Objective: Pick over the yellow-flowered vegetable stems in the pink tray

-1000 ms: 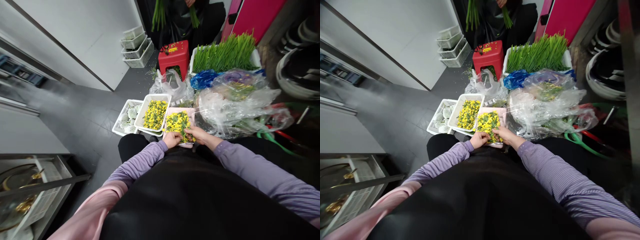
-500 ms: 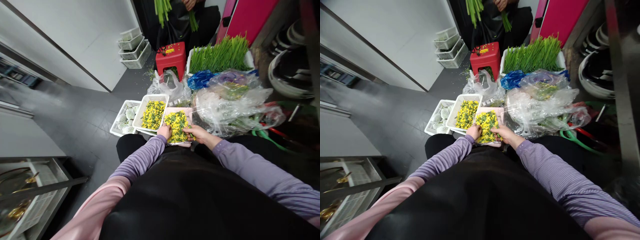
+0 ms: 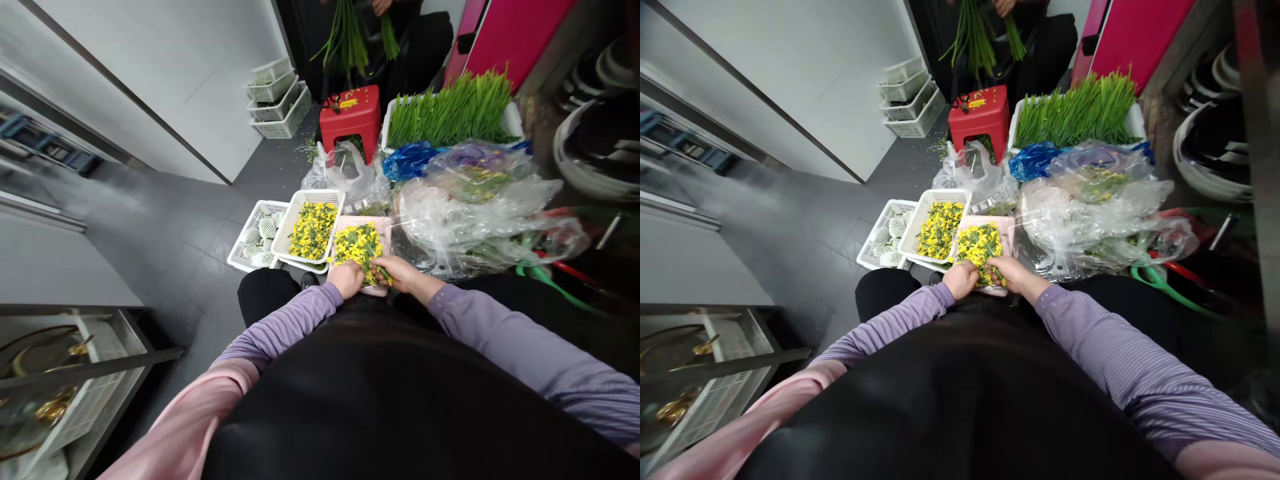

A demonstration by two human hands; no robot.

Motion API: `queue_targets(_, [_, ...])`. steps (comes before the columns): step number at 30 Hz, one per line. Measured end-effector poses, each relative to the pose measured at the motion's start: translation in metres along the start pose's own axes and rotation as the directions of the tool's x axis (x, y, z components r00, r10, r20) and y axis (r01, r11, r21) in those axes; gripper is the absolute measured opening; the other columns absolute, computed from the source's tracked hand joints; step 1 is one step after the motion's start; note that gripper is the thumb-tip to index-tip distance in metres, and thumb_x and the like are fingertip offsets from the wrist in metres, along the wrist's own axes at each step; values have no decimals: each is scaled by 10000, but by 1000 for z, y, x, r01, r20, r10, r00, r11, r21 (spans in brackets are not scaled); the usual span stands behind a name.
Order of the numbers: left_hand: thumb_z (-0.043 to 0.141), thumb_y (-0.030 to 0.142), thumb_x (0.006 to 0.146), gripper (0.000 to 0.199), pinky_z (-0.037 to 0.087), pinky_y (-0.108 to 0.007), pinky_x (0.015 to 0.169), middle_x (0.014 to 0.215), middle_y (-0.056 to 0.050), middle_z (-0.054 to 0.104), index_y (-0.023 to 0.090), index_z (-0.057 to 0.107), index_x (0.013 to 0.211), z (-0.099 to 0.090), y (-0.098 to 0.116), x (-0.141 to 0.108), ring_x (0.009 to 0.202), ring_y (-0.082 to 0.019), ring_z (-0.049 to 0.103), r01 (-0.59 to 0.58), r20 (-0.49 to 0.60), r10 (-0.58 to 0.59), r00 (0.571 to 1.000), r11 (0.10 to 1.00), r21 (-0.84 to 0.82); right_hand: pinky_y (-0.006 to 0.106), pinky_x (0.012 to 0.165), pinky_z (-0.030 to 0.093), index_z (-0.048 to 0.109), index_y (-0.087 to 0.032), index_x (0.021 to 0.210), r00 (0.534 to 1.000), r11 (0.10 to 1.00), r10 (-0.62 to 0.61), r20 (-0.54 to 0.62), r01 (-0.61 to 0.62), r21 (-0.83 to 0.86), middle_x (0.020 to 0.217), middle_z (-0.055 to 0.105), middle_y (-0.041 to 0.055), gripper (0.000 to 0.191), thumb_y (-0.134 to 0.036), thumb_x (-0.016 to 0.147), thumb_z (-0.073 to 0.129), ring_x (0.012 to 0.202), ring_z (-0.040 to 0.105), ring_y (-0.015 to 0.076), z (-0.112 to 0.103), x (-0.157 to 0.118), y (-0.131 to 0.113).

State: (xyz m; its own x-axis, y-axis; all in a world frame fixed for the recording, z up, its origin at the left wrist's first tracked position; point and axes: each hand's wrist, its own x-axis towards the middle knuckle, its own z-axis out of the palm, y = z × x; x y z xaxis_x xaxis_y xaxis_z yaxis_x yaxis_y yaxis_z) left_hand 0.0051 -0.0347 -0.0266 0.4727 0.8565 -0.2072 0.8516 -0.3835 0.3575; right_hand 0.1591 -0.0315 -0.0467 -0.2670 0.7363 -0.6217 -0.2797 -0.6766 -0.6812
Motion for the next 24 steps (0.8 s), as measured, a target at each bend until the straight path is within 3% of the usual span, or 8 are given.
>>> queue_targets(3, [400, 407, 819, 350, 389, -286, 837, 1016, -123, 506, 121, 569, 930, -6, -28, 16, 962, -197, 497, 270, -100, -257, 961, 950, 159, 155, 297, 296, 518, -121, 686, 997, 997, 43, -67, -39, 63, 515, 512, -6, 24, -136, 696, 532, 367, 429, 57, -5, -4, -15])
queue_targets(6, [455, 446, 780, 423, 395, -315, 838, 1046, -140, 494, 110, 511, 1029, -9, -50, 30, 1001, -229, 480, 390, -86, -381, 921, 887, 248, 170, 347, 375, 520, -129, 705, 995, 996, 48, -92, -41, 75, 556, 545, 5, 35, -130, 680, 544, 422, 496, 78, -6, -6, -21])
queue_targets(9, [448, 453, 779, 448, 407, -338, 828, 1023, -148, 520, 103, 497, 1055, -3, -53, 36, 992, -241, 495, 401, -35, -407, 913, 876, 267, 179, 335, 365, 516, -139, 708, 997, 999, 27, -72, -24, 49, 554, 545, 0, 46, -128, 671, 543, 412, 491, 84, -5, -5, -17])
queue_targets(12, [461, 324, 784, 380, 413, -367, 821, 1061, -177, 520, 92, 502, 1082, 6, -44, 42, 999, -258, 509, 410, -3, -424, 906, 873, 264, 176, 313, 325, 520, -146, 729, 997, 1000, 19, -72, -18, 16, 544, 534, -11, 80, -126, 659, 553, 382, 454, 75, -4, -4, -11])
queue_targets(16, [444, 166, 766, 313, 424, -385, 809, 1022, -206, 565, 68, 561, 1039, 9, -37, 55, 954, -264, 554, 502, 116, -525, 843, 846, 178, 175, 311, 305, 522, -150, 738, 996, 1000, 5, -93, -7, -22, 541, 529, -18, 93, -132, 655, 562, 368, 418, 63, -7, -3, -6])
queue_targets(18, [481, 159, 739, 285, 448, -346, 770, 963, -188, 601, 79, 598, 986, 5, -40, 59, 895, -245, 585, 531, 159, -547, 822, 836, 138, 176, 317, 305, 527, -148, 743, 995, 999, -4, -98, 1, -32, 546, 533, -16, 98, -133, 654, 565, 372, 419, 63, -8, -3, -5])
queue_targets(24, [531, 258, 722, 329, 458, -262, 750, 972, -176, 614, 84, 602, 992, -5, -51, 53, 899, -213, 589, 541, 166, -547, 820, 837, 83, 179, 319, 301, 531, -140, 742, 995, 999, -34, -94, 32, -19, 536, 530, -17, 93, -108, 656, 543, 363, 409, 63, -6, -9, -5])
